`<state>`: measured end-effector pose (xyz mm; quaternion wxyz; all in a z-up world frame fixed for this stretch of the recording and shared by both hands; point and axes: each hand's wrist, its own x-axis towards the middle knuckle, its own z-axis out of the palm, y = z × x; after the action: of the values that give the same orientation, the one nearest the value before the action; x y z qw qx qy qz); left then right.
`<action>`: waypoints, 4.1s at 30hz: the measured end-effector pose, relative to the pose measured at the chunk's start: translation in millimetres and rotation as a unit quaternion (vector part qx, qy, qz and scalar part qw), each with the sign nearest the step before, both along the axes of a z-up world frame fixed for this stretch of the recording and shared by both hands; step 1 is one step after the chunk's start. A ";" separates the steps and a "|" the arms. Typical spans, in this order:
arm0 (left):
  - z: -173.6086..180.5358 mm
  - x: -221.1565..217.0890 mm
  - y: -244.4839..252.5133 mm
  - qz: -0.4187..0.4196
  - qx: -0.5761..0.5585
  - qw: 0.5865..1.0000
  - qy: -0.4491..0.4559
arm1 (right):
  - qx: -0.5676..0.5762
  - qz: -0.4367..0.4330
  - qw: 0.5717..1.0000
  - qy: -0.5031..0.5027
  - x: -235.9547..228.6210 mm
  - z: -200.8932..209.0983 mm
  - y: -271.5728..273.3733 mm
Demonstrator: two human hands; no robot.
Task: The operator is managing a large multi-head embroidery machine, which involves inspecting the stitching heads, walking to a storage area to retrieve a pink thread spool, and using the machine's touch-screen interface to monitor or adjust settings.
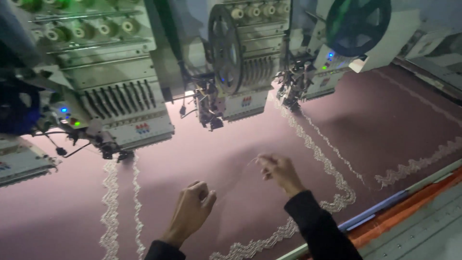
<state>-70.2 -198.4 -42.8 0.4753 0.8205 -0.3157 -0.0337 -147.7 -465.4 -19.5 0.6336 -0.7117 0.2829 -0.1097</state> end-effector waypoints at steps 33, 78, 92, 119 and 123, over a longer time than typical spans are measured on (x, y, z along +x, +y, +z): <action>-100.3 69.7 -362.8 -0.144 0.086 0.942 -0.290 | -0.312 -0.231 0.914 -0.116 116.4 -114.8 -339.2; -51.3 -4.8 -151.8 -0.034 0.125 0.991 -0.024 | -0.377 0.184 0.882 0.212 -40.3 -62.8 -49.5; -56.4 -2.5 -172.6 -0.182 0.355 0.915 -0.050 | -0.626 0.152 0.765 -0.016 -10.6 -118.0 -114.5; -152.1 1.5 -231.1 0.029 0.172 0.850 -0.498 | -0.595 0.162 0.786 -0.032 -7.8 -121.9 -135.0; -140.8 -0.5 -230.4 -0.042 0.186 0.896 -0.402 | -0.608 0.165 0.775 -0.046 -6.7 -124.3 -136.8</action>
<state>-70.7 -428.8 -183.6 0.1446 0.8234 -0.5023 0.2208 -154.4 -602.2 -143.8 0.0896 -0.9786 0.0060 -0.1850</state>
